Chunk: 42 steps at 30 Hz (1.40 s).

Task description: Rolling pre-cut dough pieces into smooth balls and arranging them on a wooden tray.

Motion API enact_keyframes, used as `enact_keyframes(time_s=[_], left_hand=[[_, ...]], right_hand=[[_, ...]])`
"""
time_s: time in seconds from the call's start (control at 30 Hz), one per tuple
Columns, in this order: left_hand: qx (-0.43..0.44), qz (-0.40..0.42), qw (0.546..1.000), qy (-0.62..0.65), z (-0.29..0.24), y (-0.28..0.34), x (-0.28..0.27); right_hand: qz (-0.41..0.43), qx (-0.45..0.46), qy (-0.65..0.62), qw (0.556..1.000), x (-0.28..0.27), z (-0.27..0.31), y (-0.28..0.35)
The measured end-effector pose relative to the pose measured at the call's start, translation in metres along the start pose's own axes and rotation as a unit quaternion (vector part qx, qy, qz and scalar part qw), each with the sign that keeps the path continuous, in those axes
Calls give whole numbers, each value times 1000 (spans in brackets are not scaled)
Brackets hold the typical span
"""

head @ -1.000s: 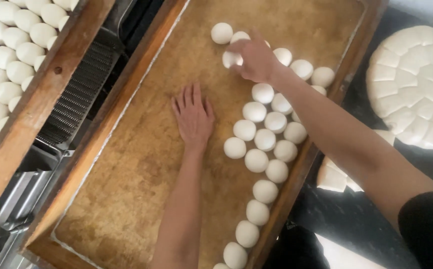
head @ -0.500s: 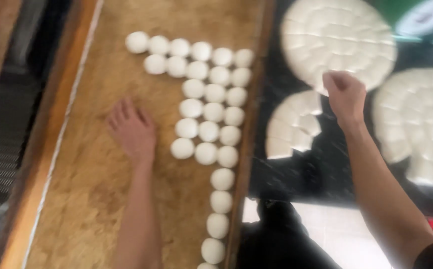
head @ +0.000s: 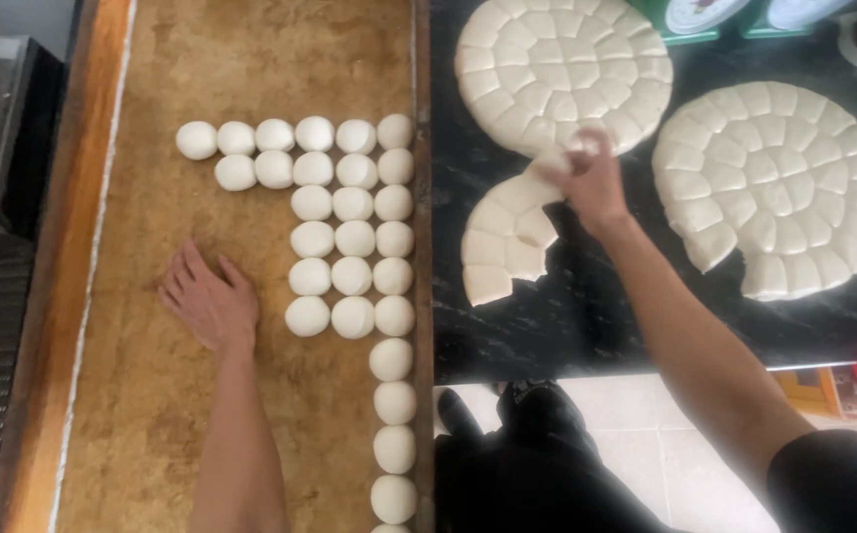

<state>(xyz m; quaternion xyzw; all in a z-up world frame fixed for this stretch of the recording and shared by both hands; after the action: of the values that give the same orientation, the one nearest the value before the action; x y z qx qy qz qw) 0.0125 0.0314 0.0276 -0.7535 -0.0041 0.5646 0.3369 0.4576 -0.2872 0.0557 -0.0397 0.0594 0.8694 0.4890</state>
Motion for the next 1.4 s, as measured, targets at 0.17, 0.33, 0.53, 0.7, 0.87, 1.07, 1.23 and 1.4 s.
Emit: enact_keyframes(time_s=[0.17,0.33,0.53,0.7,0.87,1.07,1.23,1.4], left_hand=[[-1,-21,1000,6,-6,1,0],[14,-34,999,15,-6,1,-2],[23,13,999,42,-9,-2,-11],[16,37,997,58,-10,-2,-14],[27,34,998,43,-7,1,-8],[31,31,997,56,-14,0,-17],[25,51,996,66,-15,-2,-20],[39,43,998,39,-17,-2,-23]], right_hand=[[-217,-105,17,970,-60,11,17],[-203,-268,249,908,-95,19,67],[-89,-267,508,814,-66,-7,53],[-50,-193,493,847,-32,-14,85],[33,-252,493,832,-76,-8,145],[-80,-164,478,859,-56,0,68],[34,-215,432,875,-41,6,149],[0,-173,472,864,-96,-14,123]])
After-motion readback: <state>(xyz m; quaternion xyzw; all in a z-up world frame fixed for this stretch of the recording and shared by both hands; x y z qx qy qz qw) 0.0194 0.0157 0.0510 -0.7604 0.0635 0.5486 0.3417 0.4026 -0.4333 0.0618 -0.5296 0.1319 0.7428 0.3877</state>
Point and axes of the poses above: each hand's wrist, its own y-axis away from the middle knuckle, its own x-axis out of the palm, z = x × y, the point moved 4 cm from there along -y, towards the middle knuckle, and after that the axes turned 4 degrees about x, right-handed, at the moved point
